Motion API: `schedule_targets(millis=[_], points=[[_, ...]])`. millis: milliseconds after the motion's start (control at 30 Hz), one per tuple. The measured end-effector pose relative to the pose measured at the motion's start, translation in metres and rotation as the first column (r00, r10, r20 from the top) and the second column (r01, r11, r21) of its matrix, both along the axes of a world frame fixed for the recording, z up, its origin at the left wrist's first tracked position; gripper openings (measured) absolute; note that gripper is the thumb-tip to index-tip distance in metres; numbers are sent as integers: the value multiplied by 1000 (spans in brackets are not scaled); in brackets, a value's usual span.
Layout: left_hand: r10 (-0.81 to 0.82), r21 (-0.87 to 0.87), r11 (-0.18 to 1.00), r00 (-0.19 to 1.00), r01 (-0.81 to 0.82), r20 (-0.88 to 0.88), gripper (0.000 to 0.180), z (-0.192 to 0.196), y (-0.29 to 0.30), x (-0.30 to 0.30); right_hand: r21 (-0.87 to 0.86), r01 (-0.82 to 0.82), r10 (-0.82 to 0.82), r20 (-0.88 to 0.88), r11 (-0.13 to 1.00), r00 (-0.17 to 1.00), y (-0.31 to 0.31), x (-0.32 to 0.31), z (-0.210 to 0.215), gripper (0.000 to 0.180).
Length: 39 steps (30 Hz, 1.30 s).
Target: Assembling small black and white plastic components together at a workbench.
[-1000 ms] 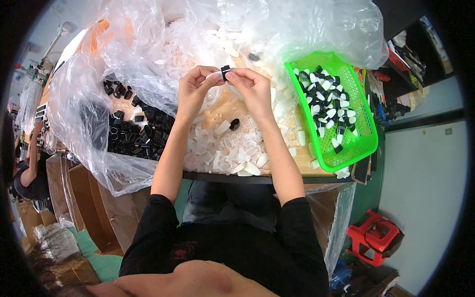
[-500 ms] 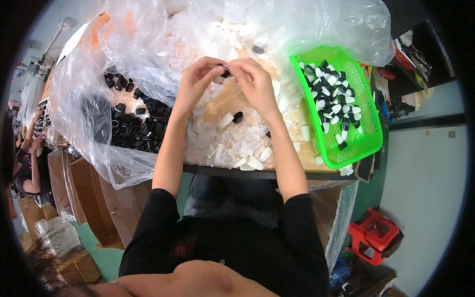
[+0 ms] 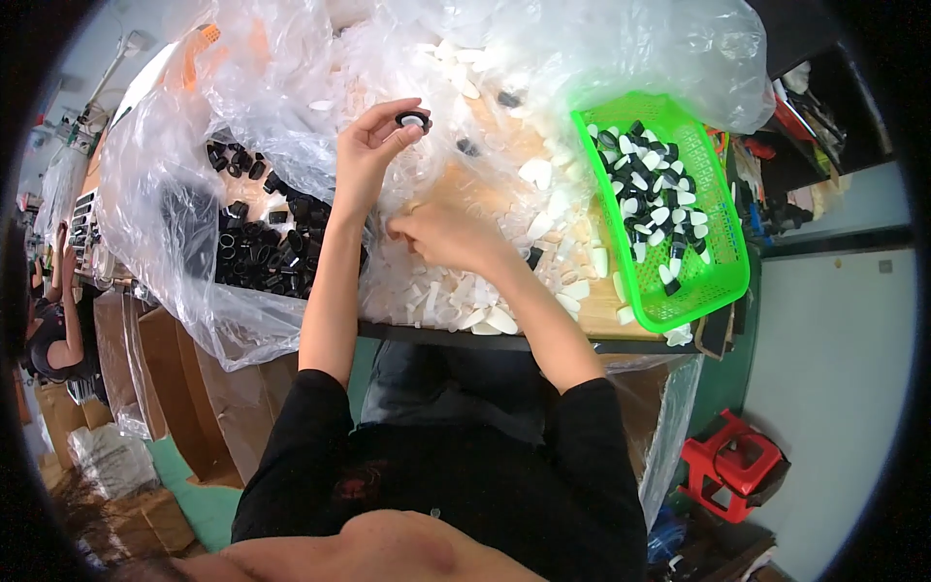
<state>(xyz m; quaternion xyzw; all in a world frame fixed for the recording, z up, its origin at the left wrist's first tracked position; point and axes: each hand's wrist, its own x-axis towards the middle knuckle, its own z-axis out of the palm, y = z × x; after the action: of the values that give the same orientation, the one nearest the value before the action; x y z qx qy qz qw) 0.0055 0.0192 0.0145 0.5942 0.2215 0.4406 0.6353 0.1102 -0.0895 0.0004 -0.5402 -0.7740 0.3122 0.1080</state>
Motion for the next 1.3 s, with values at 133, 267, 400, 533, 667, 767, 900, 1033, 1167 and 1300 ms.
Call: schedule_targets(millis=[133,267,400,533,667,767,900,1033,1167,1300], points=[[-49,32,998,995,46,88,30,2,-6,-2,-32,217,-189,-630,976,754,-6,29,24,13],[83,453,890,995,-50,-54,30,6,-12,3,146,619,-82,-942,771,325,-8,46,36,12],[162,570,818,981,-72,-110,31,8,-18,6,425,676,-98,-801,601,591,-5,49,35,11],[205,600,792,974,-108,-95,31,4,-17,6,617,608,-146,-632,500,761,-2,45,36,11],[216,646,752,975,-131,-55,31,2,-16,8,759,489,-196,-450,429,871,-1,47,38,15],[242,689,712,969,-138,-55,32,3,-18,8,797,436,-227,-373,418,900,0,45,35,17],[230,702,700,972,-130,-50,32,4,-18,8,817,389,-231,-317,426,920,-2,47,36,19],[252,729,668,967,-147,-37,30,4,-18,8,791,390,-215,-326,471,921,-3,49,38,18],[415,855,479,910,-199,-20,29,5,-5,6,370,598,-301,-609,711,734,-12,66,45,14],[470,611,741,864,-277,-178,29,-2,-1,0,69,349,-306,-341,935,889,-15,79,30,15]])
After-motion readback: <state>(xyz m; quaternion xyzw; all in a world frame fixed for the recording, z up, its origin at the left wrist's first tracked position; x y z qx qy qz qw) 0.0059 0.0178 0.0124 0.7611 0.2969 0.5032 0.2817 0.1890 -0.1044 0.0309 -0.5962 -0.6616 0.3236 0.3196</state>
